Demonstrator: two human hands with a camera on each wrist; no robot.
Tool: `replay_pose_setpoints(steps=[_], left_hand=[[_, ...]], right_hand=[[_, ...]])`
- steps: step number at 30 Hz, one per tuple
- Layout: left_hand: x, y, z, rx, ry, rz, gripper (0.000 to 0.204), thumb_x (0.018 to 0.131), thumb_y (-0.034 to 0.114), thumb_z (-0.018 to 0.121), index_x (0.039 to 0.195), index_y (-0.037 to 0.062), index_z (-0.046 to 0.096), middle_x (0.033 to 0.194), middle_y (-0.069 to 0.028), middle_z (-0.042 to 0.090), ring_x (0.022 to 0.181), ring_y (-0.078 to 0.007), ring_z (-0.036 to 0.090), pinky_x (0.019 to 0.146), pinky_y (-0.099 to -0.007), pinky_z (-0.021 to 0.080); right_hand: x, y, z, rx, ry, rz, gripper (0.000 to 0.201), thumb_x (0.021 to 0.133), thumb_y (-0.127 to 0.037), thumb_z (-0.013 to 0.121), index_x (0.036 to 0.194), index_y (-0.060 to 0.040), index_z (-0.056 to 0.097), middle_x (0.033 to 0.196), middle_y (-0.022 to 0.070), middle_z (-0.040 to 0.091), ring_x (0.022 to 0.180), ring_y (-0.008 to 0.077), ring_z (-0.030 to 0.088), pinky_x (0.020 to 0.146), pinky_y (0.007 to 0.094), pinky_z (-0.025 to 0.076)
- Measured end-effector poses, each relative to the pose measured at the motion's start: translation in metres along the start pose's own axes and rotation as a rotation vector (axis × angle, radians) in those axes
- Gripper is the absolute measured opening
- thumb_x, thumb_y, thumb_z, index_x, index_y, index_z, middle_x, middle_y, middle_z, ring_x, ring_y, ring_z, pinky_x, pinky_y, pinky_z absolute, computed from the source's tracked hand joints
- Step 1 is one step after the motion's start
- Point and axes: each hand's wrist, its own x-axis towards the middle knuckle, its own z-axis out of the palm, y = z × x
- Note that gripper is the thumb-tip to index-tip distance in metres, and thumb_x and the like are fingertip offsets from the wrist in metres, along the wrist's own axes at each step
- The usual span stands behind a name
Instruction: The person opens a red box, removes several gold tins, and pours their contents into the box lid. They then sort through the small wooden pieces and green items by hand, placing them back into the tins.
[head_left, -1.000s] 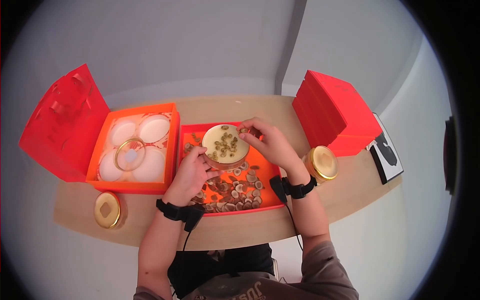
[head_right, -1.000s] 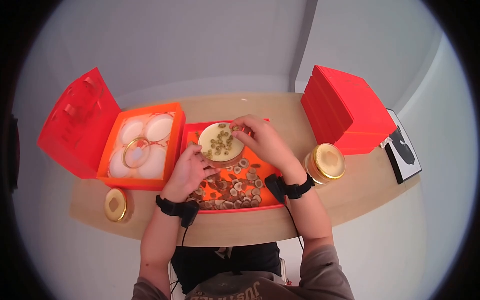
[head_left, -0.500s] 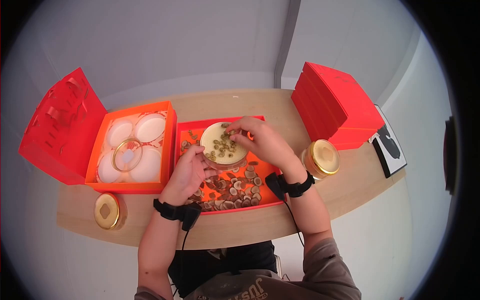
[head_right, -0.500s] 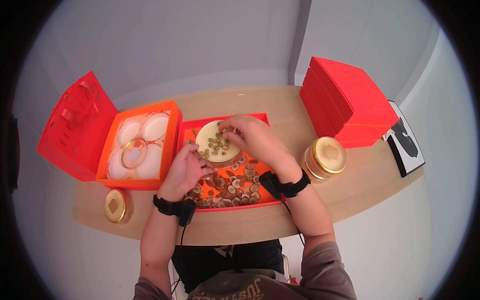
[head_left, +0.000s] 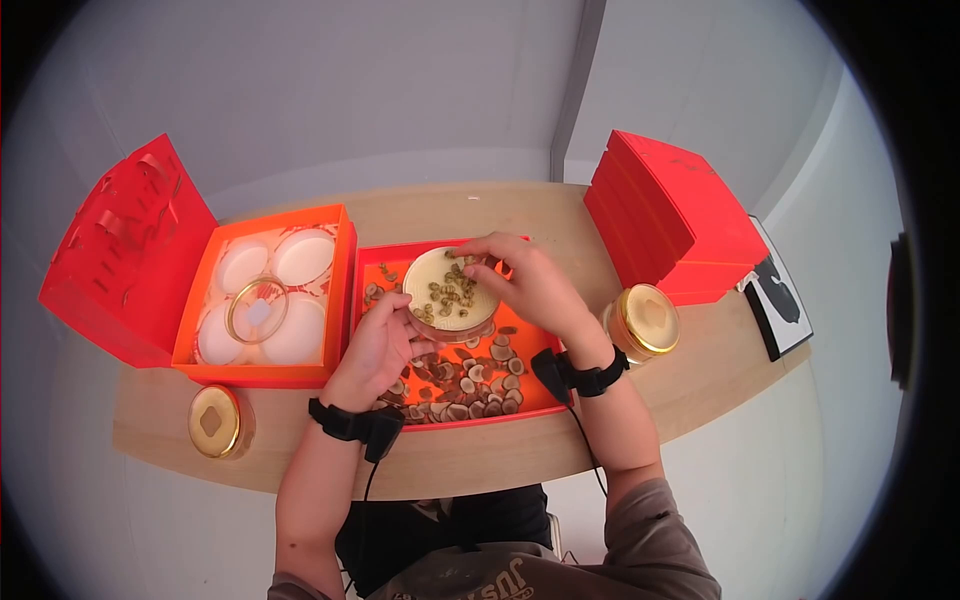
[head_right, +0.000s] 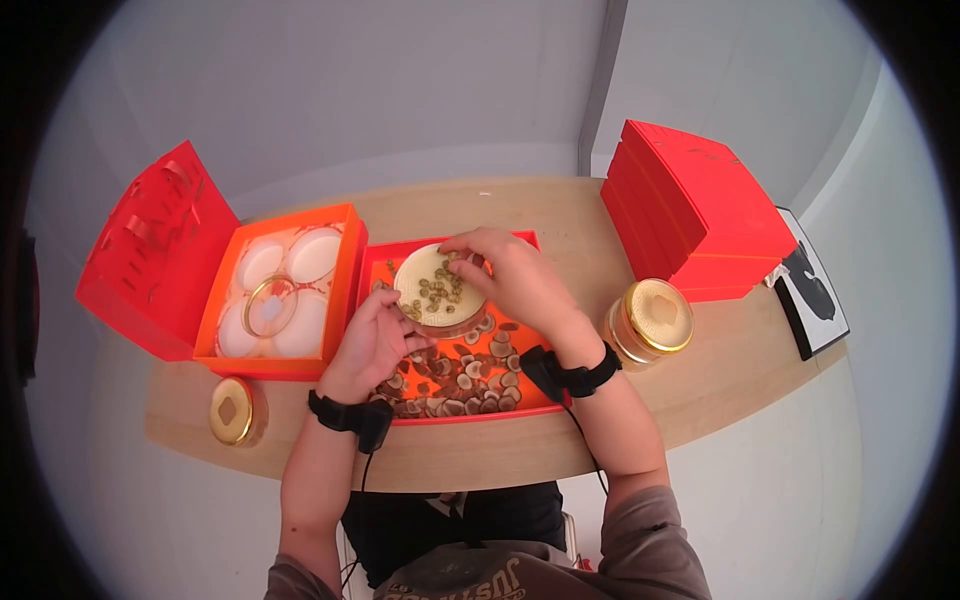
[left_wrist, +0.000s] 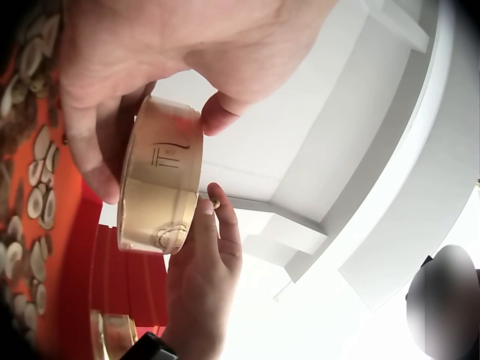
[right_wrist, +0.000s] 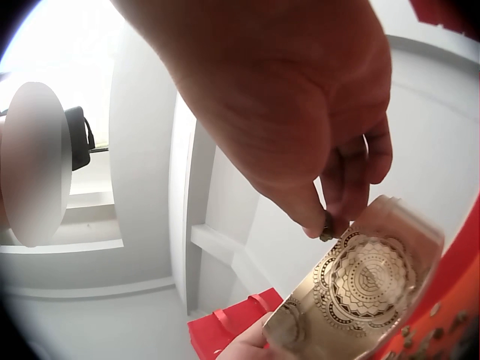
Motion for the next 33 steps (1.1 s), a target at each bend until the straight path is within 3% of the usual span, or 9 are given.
replay_pose_setpoints(steps=[8,10,14,23,29,33], left_hand=[[-0.002,0.001,0.003,0.0,0.005,0.011,0.029,0.105,0.03,0.044,0.121,0.0079,0.053,0.118,-0.0124,0.069,0.103,-0.0254,0.07,0.088,-0.0456,0.057],[-0.001,0.001,0.002,0.0,-0.002,0.011,0.029,0.105,0.03,0.044,0.121,0.0076,0.053,0.118,-0.0125,0.069,0.103,-0.0253,0.07,0.088,-0.0454,0.057],[-0.001,0.001,0.002,0.005,-0.006,0.007,0.034,0.105,0.031,0.044,0.124,0.0052,0.054,0.117,-0.0126,0.07,0.101,-0.0247,0.07,0.089,-0.0446,0.057],[0.001,-0.001,-0.001,0.008,-0.003,0.004,0.038,0.105,0.033,0.044,0.126,0.0039,0.055,0.118,-0.0125,0.07,0.1,-0.0243,0.07,0.089,-0.0442,0.056],[0.001,0.0,-0.002,0.012,0.004,0.011,0.036,0.105,0.032,0.044,0.125,0.0048,0.055,0.118,-0.0122,0.07,0.1,-0.0244,0.07,0.089,-0.0442,0.056],[0.0,0.0,-0.002,0.008,0.009,0.019,0.036,0.105,0.032,0.044,0.126,0.0046,0.054,0.118,-0.0122,0.069,0.1,-0.0243,0.07,0.089,-0.0438,0.056]], right_hand=[[-0.001,0.0,0.005,0.052,-0.041,-0.018,0.025,0.096,-0.011,0.066,0.12,-0.0038,0.071,0.11,0.0147,0.073,0.098,0.0271,0.071,0.084,0.0362,0.056],[-0.001,0.0,0.005,0.08,-0.063,0.058,0.026,0.097,-0.013,0.066,0.121,-0.0035,0.07,0.11,0.0154,0.073,0.098,0.0274,0.071,0.085,0.0366,0.056],[0.001,0.001,0.002,0.037,0.007,-0.013,0.027,0.098,-0.015,0.066,0.121,-0.003,0.07,0.108,0.0159,0.074,0.098,0.0274,0.071,0.086,0.0372,0.056],[0.001,-0.008,-0.001,0.015,0.003,0.059,0.028,0.097,-0.02,0.068,0.119,-0.0032,0.072,0.103,0.014,0.074,0.094,0.0249,0.07,0.085,0.0358,0.054],[0.0,-0.002,0.0,0.004,-0.019,0.01,0.027,0.096,-0.02,0.068,0.118,-0.0041,0.072,0.098,0.0126,0.074,0.09,0.0234,0.069,0.08,0.0357,0.054],[0.0,0.003,0.003,0.014,-0.011,-0.052,0.025,0.095,-0.016,0.069,0.117,-0.0056,0.073,0.104,0.0118,0.075,0.094,0.0238,0.069,0.079,0.0354,0.054]])
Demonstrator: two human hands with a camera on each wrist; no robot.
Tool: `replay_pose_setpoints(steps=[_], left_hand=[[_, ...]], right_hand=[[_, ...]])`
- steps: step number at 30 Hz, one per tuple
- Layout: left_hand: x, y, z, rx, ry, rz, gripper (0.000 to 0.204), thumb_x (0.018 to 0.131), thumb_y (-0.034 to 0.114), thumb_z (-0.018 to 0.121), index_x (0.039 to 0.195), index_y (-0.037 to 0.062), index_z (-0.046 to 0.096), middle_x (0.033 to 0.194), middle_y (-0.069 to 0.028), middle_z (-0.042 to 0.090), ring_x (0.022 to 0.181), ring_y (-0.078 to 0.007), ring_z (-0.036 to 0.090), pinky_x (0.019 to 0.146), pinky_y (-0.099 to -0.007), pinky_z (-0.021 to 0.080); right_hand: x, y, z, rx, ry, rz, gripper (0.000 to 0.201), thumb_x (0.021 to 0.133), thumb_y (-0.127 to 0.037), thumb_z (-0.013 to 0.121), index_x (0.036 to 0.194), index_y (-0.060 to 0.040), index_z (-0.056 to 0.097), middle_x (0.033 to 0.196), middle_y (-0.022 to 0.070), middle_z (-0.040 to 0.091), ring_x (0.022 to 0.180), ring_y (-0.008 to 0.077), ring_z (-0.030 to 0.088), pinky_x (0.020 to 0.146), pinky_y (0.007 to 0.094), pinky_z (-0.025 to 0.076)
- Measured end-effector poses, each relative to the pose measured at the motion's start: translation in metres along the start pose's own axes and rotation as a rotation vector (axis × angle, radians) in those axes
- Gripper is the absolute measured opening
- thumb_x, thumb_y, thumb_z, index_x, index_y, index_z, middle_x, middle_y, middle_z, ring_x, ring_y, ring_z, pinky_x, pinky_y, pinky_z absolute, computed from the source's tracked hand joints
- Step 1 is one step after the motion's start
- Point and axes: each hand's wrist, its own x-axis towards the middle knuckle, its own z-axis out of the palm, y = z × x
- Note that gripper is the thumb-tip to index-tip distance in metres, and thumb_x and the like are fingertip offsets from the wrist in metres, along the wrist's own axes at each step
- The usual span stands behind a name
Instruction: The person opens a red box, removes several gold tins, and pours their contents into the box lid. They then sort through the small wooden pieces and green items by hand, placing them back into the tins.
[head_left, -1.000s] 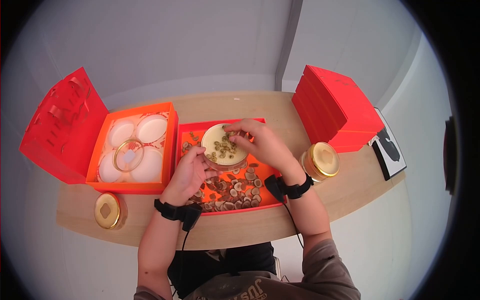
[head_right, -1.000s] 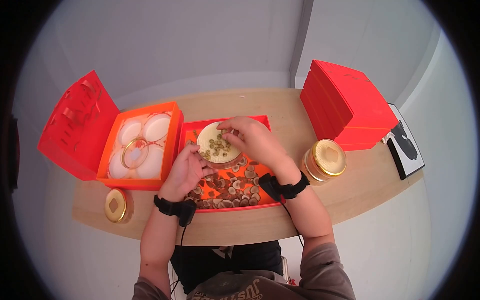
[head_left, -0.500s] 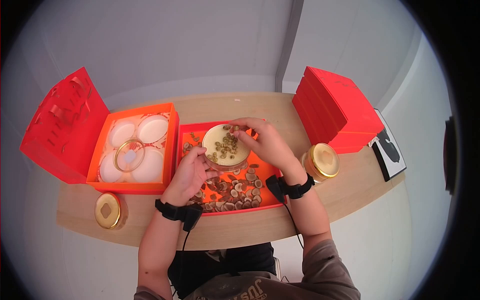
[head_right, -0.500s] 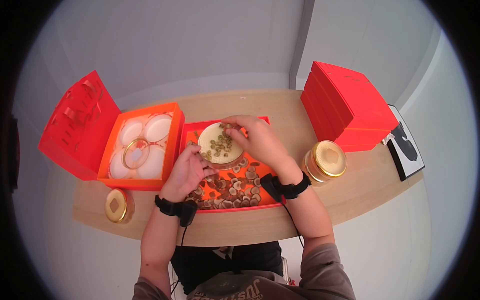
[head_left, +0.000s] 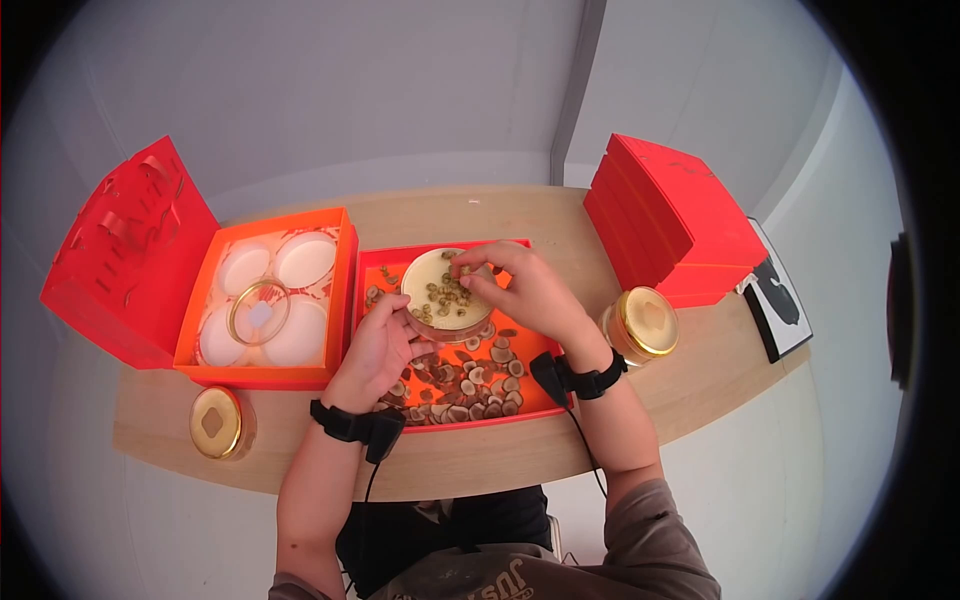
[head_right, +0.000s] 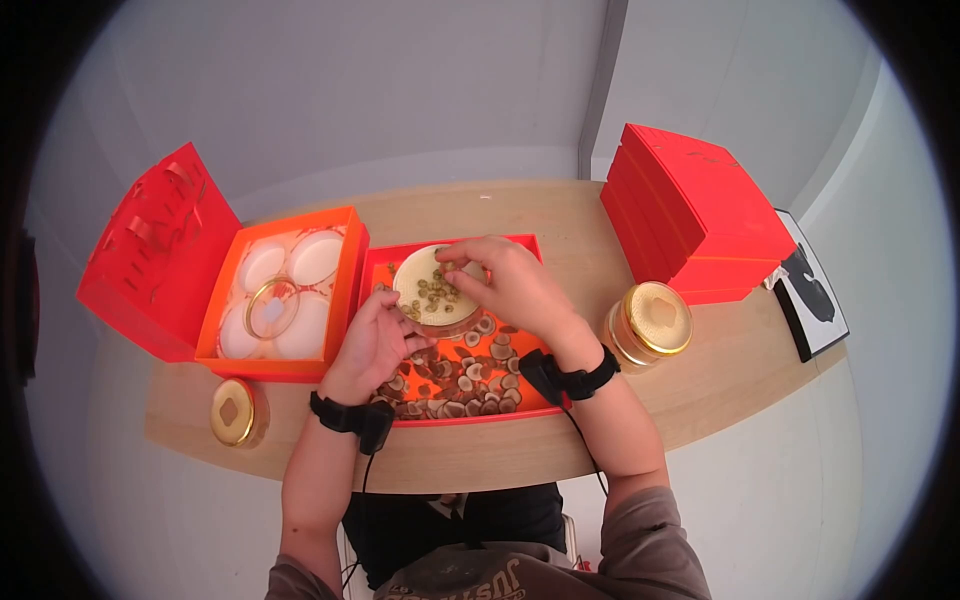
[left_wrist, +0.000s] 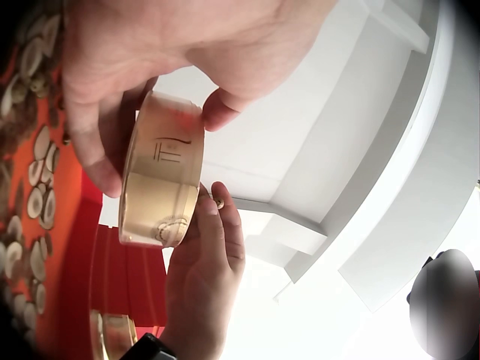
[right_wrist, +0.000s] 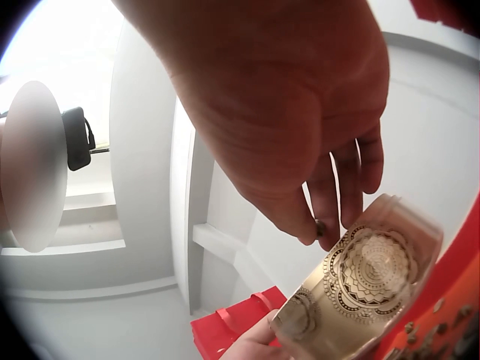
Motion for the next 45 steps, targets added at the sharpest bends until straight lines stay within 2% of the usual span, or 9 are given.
replay_pose_setpoints(steps=[4,8,10,14,19,26,31,33,45], left_hand=[[0.001,0.0,-0.002,0.004,-0.016,-0.007,0.037,0.105,0.033,0.044,0.126,0.0045,0.054,0.118,-0.0121,0.069,0.1,-0.0241,0.07,0.09,-0.0432,0.056],[-0.001,0.001,0.004,-0.01,-0.004,-0.003,0.036,0.104,0.032,0.045,0.119,0.003,0.06,0.107,-0.0109,0.072,0.101,-0.021,0.068,0.089,-0.0418,0.056],[-0.002,0.003,0.007,-0.013,0.003,-0.006,0.036,0.104,0.032,0.045,0.119,0.0031,0.06,0.107,-0.0109,0.072,0.101,-0.021,0.069,0.089,-0.0418,0.056],[-0.003,0.003,0.008,-0.016,0.012,-0.004,0.036,0.104,0.032,0.045,0.118,0.0031,0.06,0.105,-0.0111,0.072,0.1,-0.0211,0.068,0.088,-0.0419,0.056],[-0.002,0.002,0.005,-0.019,0.002,0.004,0.035,0.104,0.032,0.046,0.117,0.0031,0.061,0.104,-0.011,0.072,0.099,-0.0209,0.068,0.087,-0.0418,0.056],[-0.002,0.002,0.006,-0.013,0.011,0.002,0.036,0.104,0.032,0.045,0.119,0.0031,0.06,0.107,-0.0103,0.071,0.1,-0.0204,0.068,0.087,-0.0418,0.056],[-0.002,0.002,0.005,-0.002,-0.01,-0.003,0.037,0.104,0.032,0.045,0.123,0.0034,0.058,0.113,-0.0103,0.07,0.104,-0.0206,0.068,0.089,-0.0421,0.056],[-0.003,0.003,0.005,0.006,-0.013,-0.014,0.032,0.105,0.032,0.044,0.123,0.0077,0.054,0.119,-0.0109,0.069,0.103,-0.0236,0.07,0.089,-0.0439,0.056],[-0.001,0.001,0.003,0.01,-0.032,-0.023,0.031,0.105,0.031,0.044,0.123,0.0076,0.053,0.12,-0.0117,0.068,0.105,-0.0256,0.069,0.09,-0.0449,0.056]], right_hand=[[0.0,0.0,0.001,-0.008,0.001,-0.064,0.023,0.093,-0.014,0.071,0.114,-0.0059,0.073,0.112,0.0118,0.074,0.1,0.0263,0.068,0.081,0.0373,0.055],[0.0,-0.001,0.002,-0.053,-0.004,-0.125,0.022,0.092,-0.013,0.071,0.112,-0.0049,0.073,0.113,0.0123,0.073,0.101,0.0286,0.067,0.084,0.0394,0.055],[0.0,0.0,0.004,-0.025,-0.047,-0.068,0.019,0.092,-0.013,0.073,0.11,-0.0075,0.074,0.109,0.0077,0.073,0.107,0.0248,0.066,0.094,0.0389,0.051],[-0.001,-0.003,0.003,-0.013,-0.055,-0.035,0.02,0.092,-0.014,0.072,0.11,-0.0064,0.074,0.109,0.0079,0.073,0.107,0.0255,0.066,0.095,0.0386,0.051],[0.001,-0.004,-0.002,-0.029,0.069,0.006,0.024,0.096,-0.023,0.069,0.111,-0.0047,0.073,0.106,0.0131,0.071,0.102,0.0306,0.067,0.093,0.0405,0.052],[0.0,0.002,0.002,-0.12,0.08,-0.021,0.025,0.096,-0.026,0.069,0.112,-0.007,0.073,0.124,0.0132,0.065,0.121,0.0312,0.059,0.101,0.0409,0.049],[-0.003,0.009,0.017,-0.2,0.045,-0.102,0.025,0.096,-0.027,0.07,0.113,-0.0097,0.075,0.14,0.016,0.056,0.132,0.0378,0.048,0.11,0.0471,0.041],[-0.003,0.009,0.019,-0.204,0.041,-0.107,0.025,0.095,-0.027,0.07,0.113,-0.0098,0.075,0.141,0.0159,0.056,0.133,0.0379,0.047,0.11,0.0472,0.04],[-0.007,0.005,0.018,-0.209,-0.033,-0.058,0.026,0.095,-0.026,0.069,0.112,-0.0076,0.077,0.141,0.015,0.055,0.134,0.0357,0.046,0.111,0.0463,0.039]])
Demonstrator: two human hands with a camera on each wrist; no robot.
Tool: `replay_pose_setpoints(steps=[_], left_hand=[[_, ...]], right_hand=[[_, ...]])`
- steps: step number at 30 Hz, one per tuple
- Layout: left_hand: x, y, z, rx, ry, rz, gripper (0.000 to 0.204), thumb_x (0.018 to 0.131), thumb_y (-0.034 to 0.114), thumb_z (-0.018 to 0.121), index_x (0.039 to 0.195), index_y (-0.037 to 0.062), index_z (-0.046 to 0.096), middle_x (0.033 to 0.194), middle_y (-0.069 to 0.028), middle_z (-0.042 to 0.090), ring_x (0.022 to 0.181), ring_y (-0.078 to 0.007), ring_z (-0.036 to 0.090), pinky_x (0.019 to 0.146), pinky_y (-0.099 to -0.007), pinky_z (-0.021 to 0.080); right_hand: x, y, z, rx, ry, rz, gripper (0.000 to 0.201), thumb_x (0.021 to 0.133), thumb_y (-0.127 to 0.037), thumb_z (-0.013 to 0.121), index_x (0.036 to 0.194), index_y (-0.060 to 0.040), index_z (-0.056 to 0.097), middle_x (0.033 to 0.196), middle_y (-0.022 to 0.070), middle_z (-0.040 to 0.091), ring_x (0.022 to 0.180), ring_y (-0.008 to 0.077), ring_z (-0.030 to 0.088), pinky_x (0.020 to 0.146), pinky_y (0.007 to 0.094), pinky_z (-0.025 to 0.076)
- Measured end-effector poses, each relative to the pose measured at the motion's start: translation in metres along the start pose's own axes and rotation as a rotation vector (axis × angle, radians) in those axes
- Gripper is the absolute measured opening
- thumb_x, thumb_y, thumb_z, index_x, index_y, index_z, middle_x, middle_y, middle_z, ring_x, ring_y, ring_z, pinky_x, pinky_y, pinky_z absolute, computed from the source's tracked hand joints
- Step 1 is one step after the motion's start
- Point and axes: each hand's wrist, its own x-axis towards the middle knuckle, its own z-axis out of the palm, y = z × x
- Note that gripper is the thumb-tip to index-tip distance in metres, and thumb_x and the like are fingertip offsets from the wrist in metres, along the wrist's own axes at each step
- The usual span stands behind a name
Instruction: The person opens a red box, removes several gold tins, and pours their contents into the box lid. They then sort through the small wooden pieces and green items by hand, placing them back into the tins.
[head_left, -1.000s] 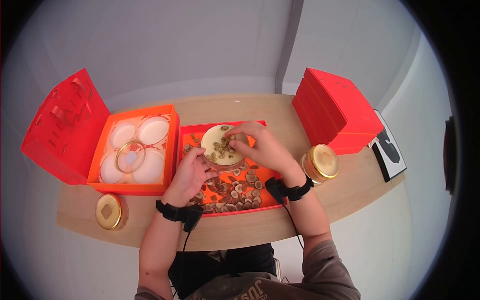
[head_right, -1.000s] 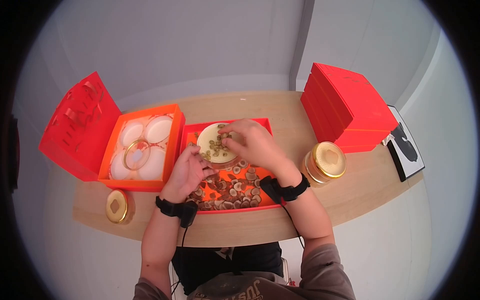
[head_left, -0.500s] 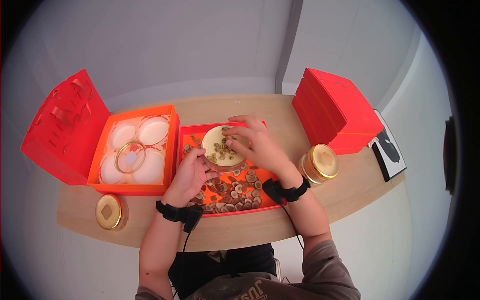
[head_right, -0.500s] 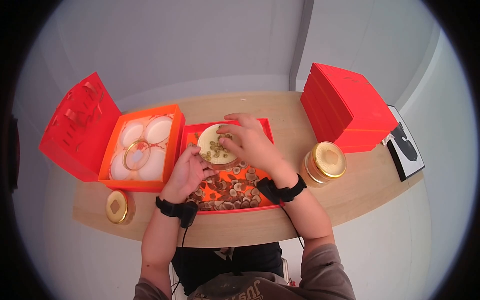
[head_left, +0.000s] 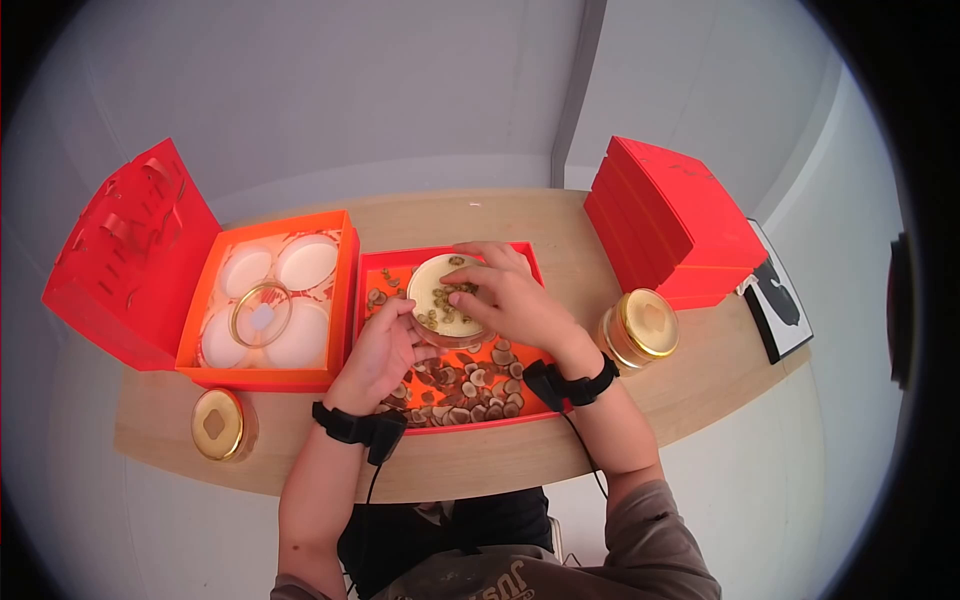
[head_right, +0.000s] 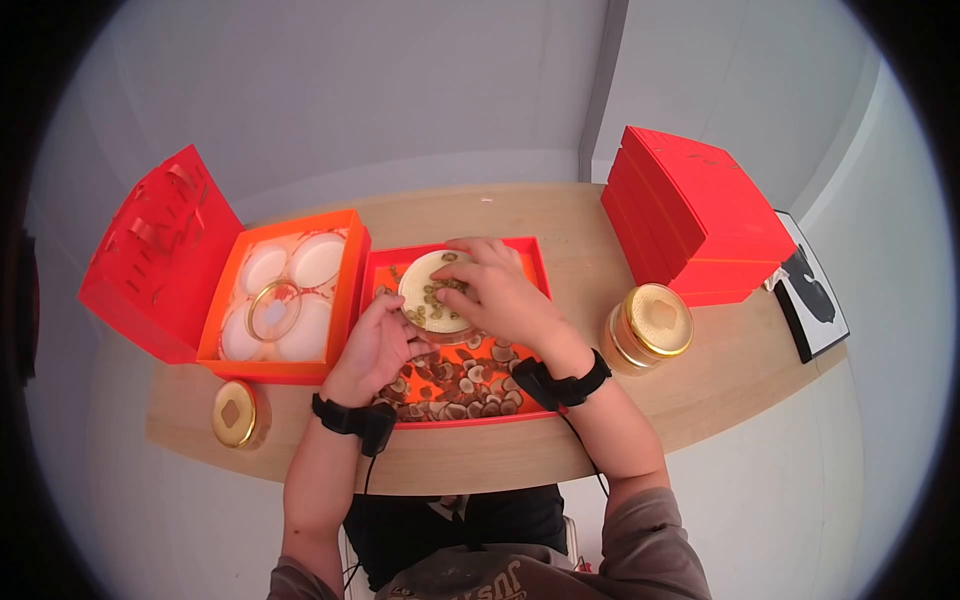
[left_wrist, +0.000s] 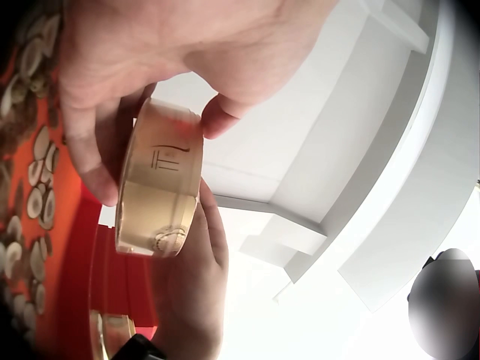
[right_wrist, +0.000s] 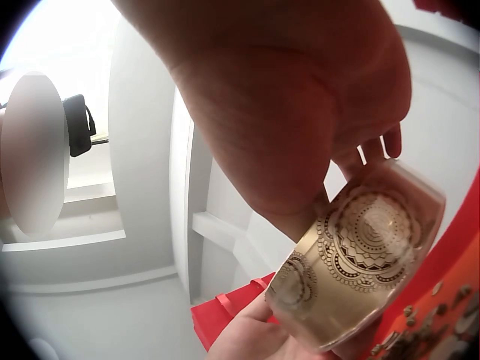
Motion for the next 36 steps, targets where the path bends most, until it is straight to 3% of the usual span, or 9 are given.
replay_pose_setpoints(steps=[11,15,19,23,26,28,31,35,36], left_hand=[[0.001,0.001,-0.001,-0.005,0.024,0.021,0.035,0.103,0.034,0.046,0.122,0.0048,0.055,0.114,-0.0109,0.07,0.099,-0.023,0.069,0.088,-0.0425,0.056],[0.004,-0.001,-0.007,-0.019,0.117,0.117,0.036,0.102,0.035,0.047,0.12,0.0053,0.055,0.108,-0.0101,0.071,0.095,-0.0211,0.068,0.085,-0.0417,0.055],[-0.002,0.006,0.005,-0.111,0.239,0.214,0.035,0.101,0.036,0.05,0.122,0.0084,0.055,0.117,-0.008,0.068,0.104,-0.0192,0.065,0.086,-0.0382,0.051],[-0.001,0.004,-0.002,-0.134,0.234,0.246,0.035,0.102,0.037,0.051,0.123,0.0094,0.054,0.121,-0.0064,0.067,0.107,-0.0184,0.063,0.086,-0.0374,0.05],[-0.001,0.005,-0.003,-0.144,0.245,0.301,0.036,0.102,0.038,0.052,0.125,0.0101,0.054,0.12,-0.0058,0.067,0.107,-0.0184,0.063,0.086,-0.0381,0.05],[0.0,0.004,-0.004,-0.176,0.272,0.323,0.037,0.102,0.039,0.053,0.126,0.0109,0.053,0.122,-0.0055,0.066,0.109,-0.0183,0.062,0.087,-0.0376,0.05],[0.0,0.005,-0.003,-0.203,0.307,0.336,0.038,0.102,0.039,0.053,0.127,0.0113,0.053,0.126,-0.0055,0.063,0.113,-0.0182,0.061,0.088,-0.0367,0.049],[-0.001,0.005,-0.001,-0.231,0.32,0.368,0.043,0.101,0.042,0.053,0.128,0.0084,0.054,0.127,-0.007,0.061,0.114,-0.0182,0.058,0.092,-0.0373,0.047],[0.0,0.005,-0.002,-0.235,0.326,0.366,0.043,0.101,0.042,0.053,0.128,0.0085,0.054,0.127,-0.0073,0.061,0.114,-0.0183,0.058,0.092,-0.0373,0.047]], right_hand=[[0.0,0.0,-0.002,0.04,0.02,-0.003,0.022,0.096,-0.021,0.066,0.113,-0.0087,0.073,0.14,0.0149,0.056,0.133,0.0374,0.047,0.111,0.0462,0.039],[0.006,0.005,-0.01,0.035,0.137,0.024,0.022,0.097,-0.02,0.065,0.114,-0.0074,0.07,0.13,0.0127,0.063,0.127,0.0335,0.054,0.109,0.046,0.041],[0.007,0.0,-0.01,0.178,0.23,0.128,0.019,0.096,-0.017,0.065,0.111,-0.0057,0.068,0.115,0.0116,0.068,0.117,0.0301,0.06,0.106,0.0438,0.043],[0.007,0.002,-0.004,0.153,0.245,0.104,0.019,0.096,-0.015,0.065,0.111,-0.0046,0.068,0.109,0.0123,0.069,0.109,0.0296,0.064,0.097,0.0396,0.049],[0.006,-0.001,-0.005,0.216,0.171,0.212,0.019,0.097,-0.014,0.065,0.111,-0.0019,0.067,0.102,0.0108,0.07,0.098,0.0254,0.068,0.087,0.0361,0.054],[0.005,-0.004,-0.006,0.282,0.017,0.205,0.018,0.099,-0.015,0.065,0.111,-0.0011,0.067,0.097,0.0049,0.071,0.089,0.0147,0.065,0.081,0.0325,0.054],[0.004,-0.017,-0.01,0.333,-0.149,0.233,0.019,0.096,-0.012,0.064,0.111,-0.0007,0.068,0.091,0.0099,0.071,0.087,0.0199,0.068,0.08,0.0349,0.054],[0.0,-0.012,0.004,0.325,-0.245,0.179,0.021,0.095,-0.012,0.064,0.113,-0.0022,0.069,0.09,0.0112,0.071,0.086,0.0215,0.069,0.079,0.0355,0.054],[0.0,-0.014,0.008,0.262,-0.341,0.199,0.022,0.096,-0.014,0.065,0.115,-0.0033,0.069,0.093,0.0097,0.072,0.086,0.0203,0.069,0.079,0.0352,0.055]])
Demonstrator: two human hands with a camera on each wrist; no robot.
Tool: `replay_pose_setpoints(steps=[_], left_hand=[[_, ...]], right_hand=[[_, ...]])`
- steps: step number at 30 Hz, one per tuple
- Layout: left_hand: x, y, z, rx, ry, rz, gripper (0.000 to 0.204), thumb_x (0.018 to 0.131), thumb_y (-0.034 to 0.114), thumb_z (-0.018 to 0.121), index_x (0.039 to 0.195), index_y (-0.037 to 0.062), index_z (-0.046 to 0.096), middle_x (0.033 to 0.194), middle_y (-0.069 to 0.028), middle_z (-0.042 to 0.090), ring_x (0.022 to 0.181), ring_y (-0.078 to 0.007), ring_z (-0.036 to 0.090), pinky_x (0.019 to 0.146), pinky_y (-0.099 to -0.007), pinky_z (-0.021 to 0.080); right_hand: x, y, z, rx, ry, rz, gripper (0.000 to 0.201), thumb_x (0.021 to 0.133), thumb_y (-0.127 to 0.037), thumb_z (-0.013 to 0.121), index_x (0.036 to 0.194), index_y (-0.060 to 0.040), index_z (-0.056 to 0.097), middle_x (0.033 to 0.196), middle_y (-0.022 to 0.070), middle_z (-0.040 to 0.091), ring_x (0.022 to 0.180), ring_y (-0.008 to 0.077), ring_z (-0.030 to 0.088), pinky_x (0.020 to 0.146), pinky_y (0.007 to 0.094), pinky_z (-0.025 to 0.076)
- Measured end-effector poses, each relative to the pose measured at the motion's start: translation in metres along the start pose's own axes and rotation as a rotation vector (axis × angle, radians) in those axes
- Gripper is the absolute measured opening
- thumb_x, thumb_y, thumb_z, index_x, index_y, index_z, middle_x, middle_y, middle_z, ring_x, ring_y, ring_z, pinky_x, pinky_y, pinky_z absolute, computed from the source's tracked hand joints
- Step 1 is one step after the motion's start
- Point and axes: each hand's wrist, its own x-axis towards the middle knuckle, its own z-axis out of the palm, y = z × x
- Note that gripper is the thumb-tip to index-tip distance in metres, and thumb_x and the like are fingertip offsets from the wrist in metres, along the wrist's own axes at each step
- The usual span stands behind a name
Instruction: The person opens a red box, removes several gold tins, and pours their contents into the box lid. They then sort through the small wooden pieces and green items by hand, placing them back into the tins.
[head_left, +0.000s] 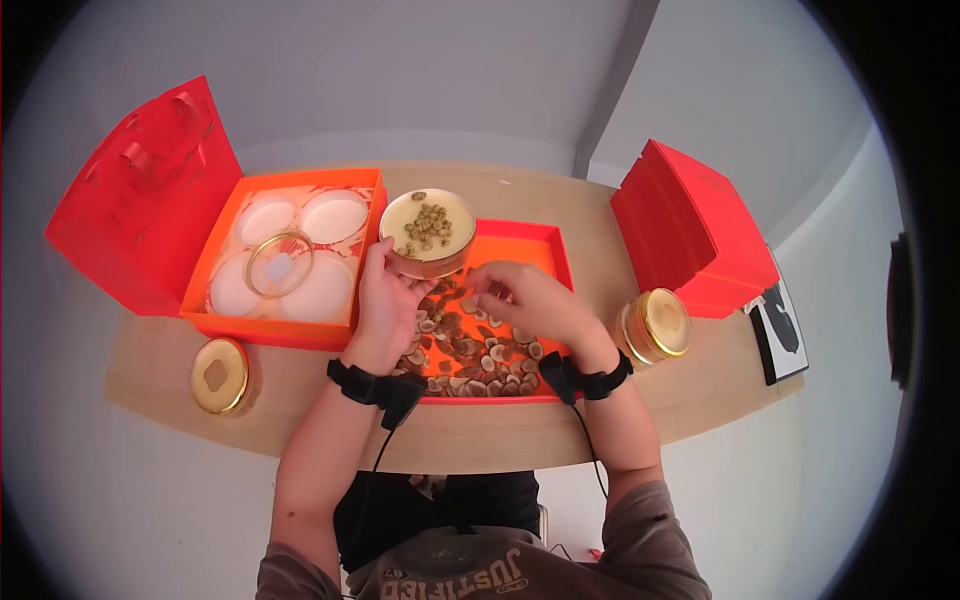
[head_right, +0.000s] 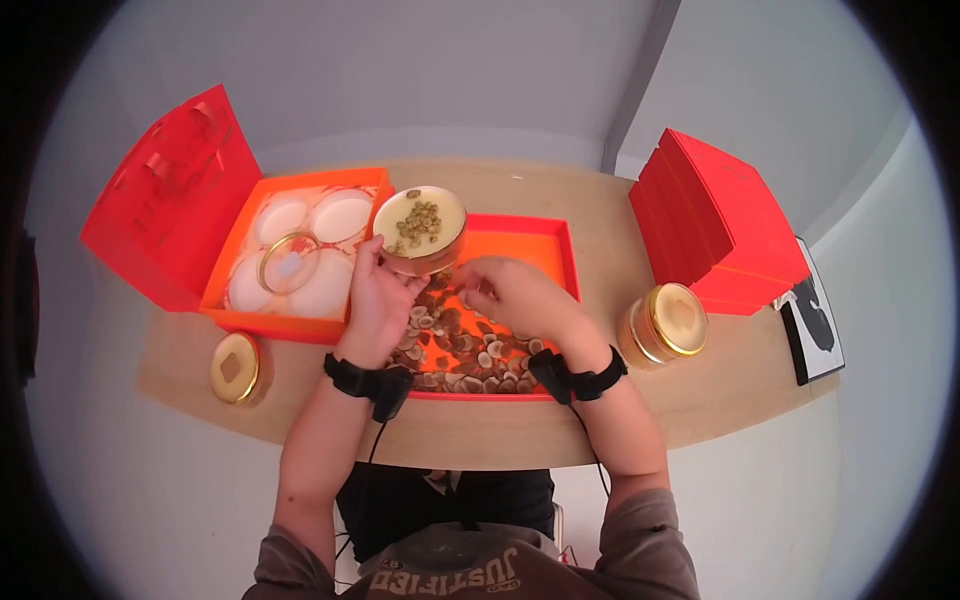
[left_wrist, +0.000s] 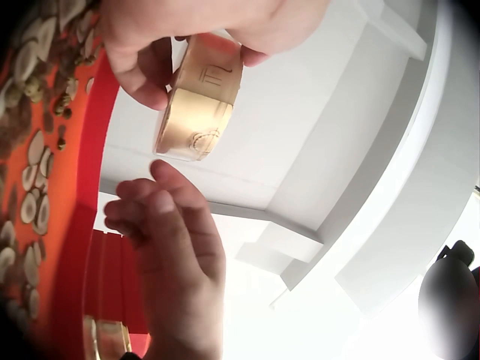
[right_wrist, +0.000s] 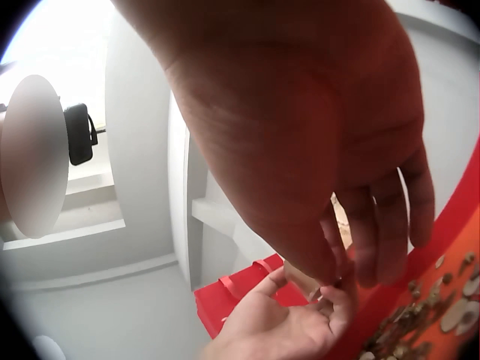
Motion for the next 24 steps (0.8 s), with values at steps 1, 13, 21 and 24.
replay_pose_setpoints(steps=[1,13,21,24], left_hand=[[0.001,0.0,0.0,-0.002,0.005,-0.004,0.043,0.101,0.042,0.054,0.128,0.0087,0.054,0.127,-0.0075,0.061,0.115,-0.0183,0.058,0.092,-0.0372,0.047],[0.003,-0.002,-0.005,-0.046,-0.032,0.017,0.04,0.1,0.041,0.055,0.127,0.0116,0.053,0.13,-0.0062,0.06,0.116,-0.0192,0.059,0.091,-0.0374,0.049],[0.001,-0.001,-0.001,-0.064,-0.021,0.005,0.04,0.101,0.04,0.055,0.125,0.0087,0.055,0.126,-0.0064,0.062,0.113,-0.0186,0.059,0.091,-0.0366,0.049],[0.001,-0.001,-0.001,-0.076,-0.008,0.009,0.038,0.101,0.038,0.055,0.123,0.007,0.057,0.122,-0.0072,0.064,0.11,-0.0186,0.06,0.091,-0.0363,0.049]], right_hand=[[0.001,0.0,0.004,-0.066,-0.082,0.045,0.024,0.097,-0.016,0.066,0.118,-0.0044,0.068,0.097,0.0082,0.072,0.087,0.019,0.068,0.078,0.0348,0.055],[0.029,-0.009,0.053,-0.476,-0.245,0.054,0.03,0.089,-0.02,0.071,0.118,-0.0137,0.069,0.131,0.0104,0.059,0.106,0.0326,0.067,0.089,0.0459,0.056],[0.035,-0.003,0.063,-0.529,-0.278,0.066,0.019,0.089,-0.016,0.068,0.108,-0.0121,0.069,0.123,0.0111,0.064,0.106,0.0327,0.068,0.087,0.0452,0.056],[0.034,-0.013,0.059,-0.5,-0.29,0.108,0.013,0.091,-0.014,0.064,0.102,-0.0093,0.069,0.113,0.0129,0.069,0.104,0.033,0.07,0.086,0.0451,0.056]])
